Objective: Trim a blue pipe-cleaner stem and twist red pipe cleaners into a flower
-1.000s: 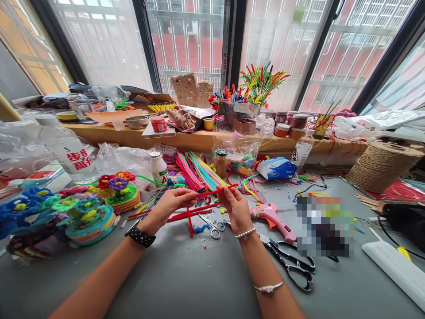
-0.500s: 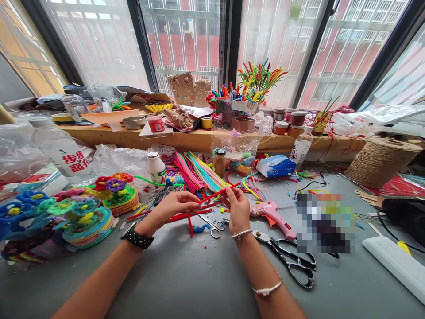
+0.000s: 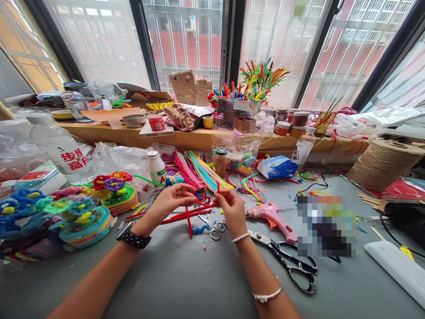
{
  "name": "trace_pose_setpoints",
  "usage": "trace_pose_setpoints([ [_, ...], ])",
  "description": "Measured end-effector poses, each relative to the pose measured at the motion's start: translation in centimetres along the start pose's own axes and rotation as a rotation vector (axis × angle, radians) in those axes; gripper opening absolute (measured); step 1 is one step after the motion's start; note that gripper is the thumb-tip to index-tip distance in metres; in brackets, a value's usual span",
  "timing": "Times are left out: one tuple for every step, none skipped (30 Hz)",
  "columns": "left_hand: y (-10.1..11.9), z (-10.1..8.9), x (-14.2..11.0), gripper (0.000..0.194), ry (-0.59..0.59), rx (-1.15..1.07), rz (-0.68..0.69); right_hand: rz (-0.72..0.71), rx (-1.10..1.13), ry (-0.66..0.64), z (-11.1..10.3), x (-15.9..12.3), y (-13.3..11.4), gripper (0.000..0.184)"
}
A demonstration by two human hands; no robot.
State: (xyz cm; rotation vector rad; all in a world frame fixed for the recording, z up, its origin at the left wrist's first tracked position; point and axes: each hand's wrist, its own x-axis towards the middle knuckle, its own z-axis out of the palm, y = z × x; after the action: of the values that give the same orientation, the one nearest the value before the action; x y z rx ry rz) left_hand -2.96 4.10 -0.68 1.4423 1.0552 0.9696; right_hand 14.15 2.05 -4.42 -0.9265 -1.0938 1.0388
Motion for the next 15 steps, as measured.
trace_pose_setpoints([
  [0.04,0.01,0.02,0.03,0.0,0.015,0.021,-0.031,-0.076,-0.03,0.01,-0.04,0.08,0.012],
  [0.07,0.02,0.02,0.032,-0.006,0.028,0.038,-0.054,-0.142,-0.059,0.03,-0.1,0.14,0.012],
  [0.1,0.05,0.02,0.034,-0.016,0.036,0.052,-0.069,-0.195,-0.083,0.06,-0.16,0.16,0.012],
  [0.15,0.09,0.0,0.036,-0.027,0.041,0.065,-0.077,-0.234,-0.107,0.08,-0.22,0.15,0.012],
  [0.2,0.15,-0.03,0.037,-0.039,0.045,0.076,-0.088,-0.274,-0.13,0.12,-0.29,0.11,0.012],
  [0.27,0.22,-0.08,0.038,-0.048,0.051,0.089,-0.099,-0.312,-0.149,0.15,-0.35,0.05,0.012],
  [0.34,0.29,-0.13,0.038,-0.055,0.057,0.102,-0.111,-0.344,-0.162,0.19,-0.41,-0.02,0.011],
  [0.42,0.36,-0.19,0.038,-0.057,0.064,0.111,-0.13,-0.389,-0.173,0.24,-0.47,-0.1,0.011],
  [0.48,0.43,-0.24,0.038,-0.06,0.069,0.115,-0.15,-0.439,-0.184,0.28,-0.52,-0.18,0.011],
  [0.53,0.49,-0.28,0.038,-0.062,0.073,0.115,-0.171,-0.487,-0.193,0.32,-0.57,-0.25,0.011],
  [0.56,0.54,-0.32,0.038,-0.064,0.076,0.115,-0.188,-0.526,-0.201,0.36,-0.61,-0.3,0.012],
  [0.56,0.57,-0.34,0.038,-0.067,0.079,0.115,-0.2,-0.553,-0.207,0.39,-0.66,-0.34,0.012],
  [0.53,0.6,-0.34,0.038,-0.073,0.08,0.117,-0.211,-0.576,-0.212,0.43,-0.7,-0.36,0.012],
  [0.47,0.61,-0.34,0.037,-0.082,0.08,0.12,-0.221,-0.595,-0.216,0.46,-0.75,-0.36,0.013],
  [0.4,0.61,-0.32,0.037,-0.091,0.076,0.125,-0.229,-0.609,-0.221,0.5,-0.8,-0.35,0.013],
])
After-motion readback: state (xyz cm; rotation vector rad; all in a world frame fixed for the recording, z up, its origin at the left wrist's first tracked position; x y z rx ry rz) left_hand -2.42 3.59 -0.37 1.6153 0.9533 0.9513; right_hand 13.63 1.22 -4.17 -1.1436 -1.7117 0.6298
